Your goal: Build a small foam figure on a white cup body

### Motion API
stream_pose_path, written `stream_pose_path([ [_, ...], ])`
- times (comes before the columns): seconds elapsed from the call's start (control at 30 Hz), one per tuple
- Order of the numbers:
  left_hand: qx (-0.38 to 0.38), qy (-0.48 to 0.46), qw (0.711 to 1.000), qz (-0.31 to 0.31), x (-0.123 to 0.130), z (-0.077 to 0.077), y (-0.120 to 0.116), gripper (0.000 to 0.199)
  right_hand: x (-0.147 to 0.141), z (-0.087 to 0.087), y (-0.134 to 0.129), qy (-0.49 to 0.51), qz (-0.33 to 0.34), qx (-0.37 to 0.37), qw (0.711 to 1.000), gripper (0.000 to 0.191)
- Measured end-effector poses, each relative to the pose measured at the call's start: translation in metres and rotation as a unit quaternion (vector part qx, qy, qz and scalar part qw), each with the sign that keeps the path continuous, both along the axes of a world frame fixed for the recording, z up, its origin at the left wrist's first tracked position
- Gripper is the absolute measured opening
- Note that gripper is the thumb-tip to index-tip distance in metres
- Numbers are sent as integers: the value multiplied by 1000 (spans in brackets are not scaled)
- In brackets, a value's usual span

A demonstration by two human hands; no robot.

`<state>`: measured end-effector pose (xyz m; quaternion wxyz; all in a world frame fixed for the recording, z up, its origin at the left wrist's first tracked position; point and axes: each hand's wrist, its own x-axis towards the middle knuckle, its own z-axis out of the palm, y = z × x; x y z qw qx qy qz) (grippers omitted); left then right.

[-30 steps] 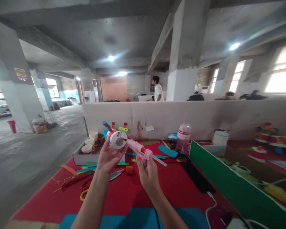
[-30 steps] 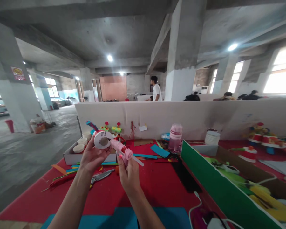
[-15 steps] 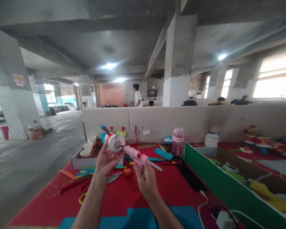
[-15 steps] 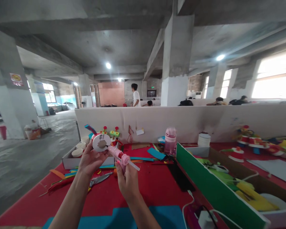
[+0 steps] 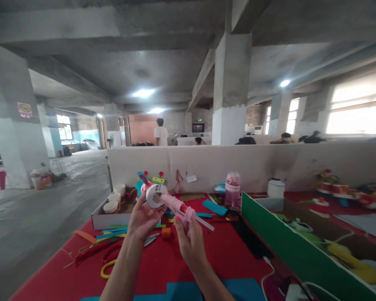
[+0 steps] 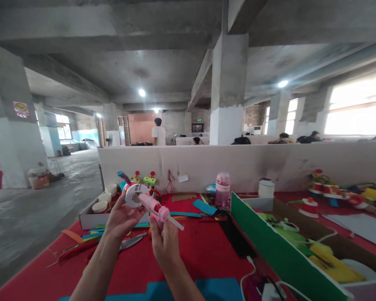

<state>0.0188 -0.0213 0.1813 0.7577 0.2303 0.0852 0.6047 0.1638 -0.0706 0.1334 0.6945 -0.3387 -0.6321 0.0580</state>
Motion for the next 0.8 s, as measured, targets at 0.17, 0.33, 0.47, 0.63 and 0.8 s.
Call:
stream_pose_path([
  [0.17,-7,0,1000,-1,0,-3,3,25,-2,-1,3,-7,13,-8,1000,21],
  [0.33,-13,1,1000,-1,-4,-8,8,26,0,-4,6,-4,14,-19,1000,22],
  [0.47,-11,7,1000,3,-4,-8,9,28,1,-3,7,-17,23,-16,999,21],
  [0.63,-9,6,1000,9,-2,-7,8,30,2,-2,6,-18,10,-6,1000,20],
  [0.8,-22,3,1000,11,-1,-6,7,30,2,-3,5,-31,16,-18,999,21],
])
